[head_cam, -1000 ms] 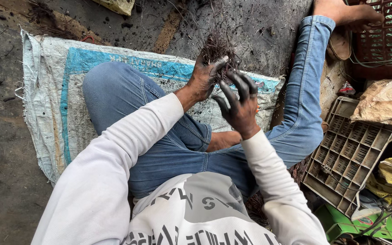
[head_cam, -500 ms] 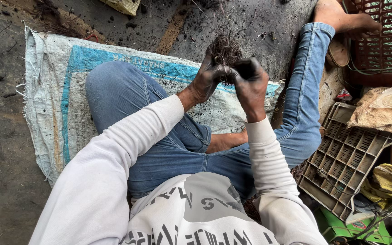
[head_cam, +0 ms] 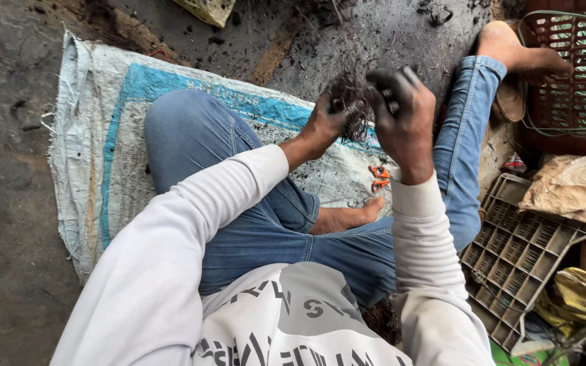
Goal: The person sits cross-legged on a sack and repeatedly picks up clumps of tangled wire, untangles them by hand, and places the separated pieces into a pile. Scissors and pliers are visible nearby but not used.
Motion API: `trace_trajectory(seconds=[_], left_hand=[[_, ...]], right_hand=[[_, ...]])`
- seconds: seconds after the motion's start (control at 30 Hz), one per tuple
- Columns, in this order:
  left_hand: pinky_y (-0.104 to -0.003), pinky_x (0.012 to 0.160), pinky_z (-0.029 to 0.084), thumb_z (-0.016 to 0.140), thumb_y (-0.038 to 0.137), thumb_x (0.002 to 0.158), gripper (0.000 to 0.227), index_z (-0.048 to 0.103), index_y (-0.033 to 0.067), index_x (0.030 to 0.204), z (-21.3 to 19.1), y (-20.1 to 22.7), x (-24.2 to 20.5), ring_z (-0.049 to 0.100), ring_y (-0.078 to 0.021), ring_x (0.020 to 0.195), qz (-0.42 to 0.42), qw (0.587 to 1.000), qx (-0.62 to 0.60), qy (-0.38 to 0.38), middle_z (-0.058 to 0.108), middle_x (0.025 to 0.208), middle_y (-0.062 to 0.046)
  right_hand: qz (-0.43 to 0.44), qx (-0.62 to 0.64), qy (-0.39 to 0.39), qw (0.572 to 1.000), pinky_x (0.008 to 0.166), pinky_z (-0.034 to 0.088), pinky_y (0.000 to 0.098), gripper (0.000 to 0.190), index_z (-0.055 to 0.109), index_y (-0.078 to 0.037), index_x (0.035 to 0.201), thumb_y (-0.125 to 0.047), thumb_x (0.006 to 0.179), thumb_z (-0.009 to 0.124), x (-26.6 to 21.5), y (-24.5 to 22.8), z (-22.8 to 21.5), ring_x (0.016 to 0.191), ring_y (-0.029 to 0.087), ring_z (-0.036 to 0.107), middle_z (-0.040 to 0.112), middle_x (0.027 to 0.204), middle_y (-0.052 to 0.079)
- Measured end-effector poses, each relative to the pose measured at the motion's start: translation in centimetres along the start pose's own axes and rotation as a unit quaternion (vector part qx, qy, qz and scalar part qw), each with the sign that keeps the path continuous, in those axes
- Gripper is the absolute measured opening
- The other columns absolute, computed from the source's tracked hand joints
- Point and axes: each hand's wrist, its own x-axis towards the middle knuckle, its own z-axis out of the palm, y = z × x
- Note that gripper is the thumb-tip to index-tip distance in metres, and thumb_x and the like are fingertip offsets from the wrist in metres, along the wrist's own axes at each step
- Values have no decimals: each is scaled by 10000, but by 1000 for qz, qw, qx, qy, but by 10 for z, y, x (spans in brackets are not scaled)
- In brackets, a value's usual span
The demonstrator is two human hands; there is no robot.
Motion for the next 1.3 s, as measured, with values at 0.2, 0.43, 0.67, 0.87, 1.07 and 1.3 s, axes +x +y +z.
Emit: trace_trajectory(seconds=[0.2,0.43,0.67,0.87,1.07,1.3], left_hand=[[-437,1060,454,431,-89,874,506,429,-4,1373,0,2,-4,551,-299,1209,256,964,67,-17,588,1284,-171],[-454,884,578,460,99,1040,282,520,28,1306,-2,10,-2,589,-275,1013,-35,987,152,-27,626,1128,-179],[-439,883,571,716,305,915,591,434,56,1371,5,22,-5,629,-239,1019,4,999,29,-19,659,1142,-142],[-418,1026,543,746,269,921,686,388,51,1465,2,-7,7,630,-252,1165,-17,999,-28,-10,642,1299,-143],[-404,1148,449,745,190,918,720,344,72,1505,1,-37,19,574,-245,1290,18,978,-203,-46,590,1388,-127],[-412,874,542,781,90,860,744,423,123,1511,2,-19,-3,604,-264,980,-48,953,-294,-60,615,1051,-145]], right_hand=[[-74,72,-32,994,781,593,331,498,594,66,1340,-142,927,779,68,-7,51,897,256,724,714,1088,176],[141,279,-139,940,660,502,251,317,684,-8,1327,-181,1066,636,65,-1,0,776,106,623,673,915,33],[189,185,-202,943,576,442,255,283,707,0,1247,-210,1088,604,16,2,-25,683,94,541,618,797,32],[44,272,43,960,890,655,349,191,674,21,1210,-103,1157,539,8,23,-16,995,198,749,734,1120,150],[107,405,221,881,803,651,366,171,707,8,1135,-22,1110,540,-34,43,-6,847,200,707,717,972,108],[-25,17,151,988,828,563,350,181,704,-51,1147,58,1011,655,-89,42,19,925,273,714,720,1061,115]])
